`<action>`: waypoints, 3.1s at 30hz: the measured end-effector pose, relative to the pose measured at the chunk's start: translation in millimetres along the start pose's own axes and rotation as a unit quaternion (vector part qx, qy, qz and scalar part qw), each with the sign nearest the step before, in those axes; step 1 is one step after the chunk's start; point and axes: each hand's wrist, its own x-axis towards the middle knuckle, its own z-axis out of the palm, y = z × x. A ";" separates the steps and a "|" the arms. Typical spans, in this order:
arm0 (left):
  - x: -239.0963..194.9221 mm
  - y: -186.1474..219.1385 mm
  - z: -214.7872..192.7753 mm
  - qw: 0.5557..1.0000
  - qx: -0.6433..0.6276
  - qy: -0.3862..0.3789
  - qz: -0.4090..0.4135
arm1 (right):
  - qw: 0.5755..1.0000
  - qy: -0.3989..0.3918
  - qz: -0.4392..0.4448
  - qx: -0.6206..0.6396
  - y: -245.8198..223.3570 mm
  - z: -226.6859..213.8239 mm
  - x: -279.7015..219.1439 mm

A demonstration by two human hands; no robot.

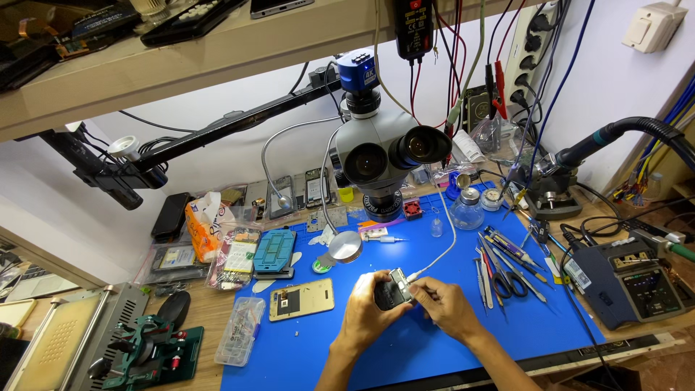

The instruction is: The person handles a disassembled smartphone, connecting a cable to its motherboard and using a pink plastic tool to pry at the edges of the casing. They then pick up a second smartphone, inspect its screen and back, and place it on the workbench.

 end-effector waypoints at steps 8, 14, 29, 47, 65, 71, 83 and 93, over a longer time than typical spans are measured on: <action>-0.1 8.2 -0.4 1.000 -0.001 0.025 0.017 | 0.988 -0.033 0.089 0.126 -20.2 16.1 5.8; -2.9 9.8 -9.9 0.994 0.104 -0.021 -0.004 | 0.986 -0.014 0.074 0.147 -8.8 18.0 8.2; -21.3 -4.7 -9.3 0.980 0.171 0.081 0.061 | 0.981 0.016 0.016 0.193 15.2 22.1 6.9; -23.9 -7.4 -8.0 0.979 0.140 0.132 0.073 | 0.989 0.003 -0.018 0.146 12.6 22.7 2.8; -25.0 0.5 -14.9 0.986 0.095 0.113 0.075 | 0.993 -0.040 -0.001 0.113 12.7 24.0 -4.0; -23.8 -1.6 -10.9 0.977 0.165 0.113 0.071 | 0.998 -0.052 -0.010 0.046 7.8 22.1 -2.6; -31.5 -18.4 0.2 0.973 0.179 0.137 0.044 | 1.000 -0.011 0.011 0.012 1.5 20.8 -11.5; -34.0 -13.2 2.3 0.973 0.190 0.130 0.032 | 0.999 -0.015 -0.017 0.034 3.6 18.6 -16.2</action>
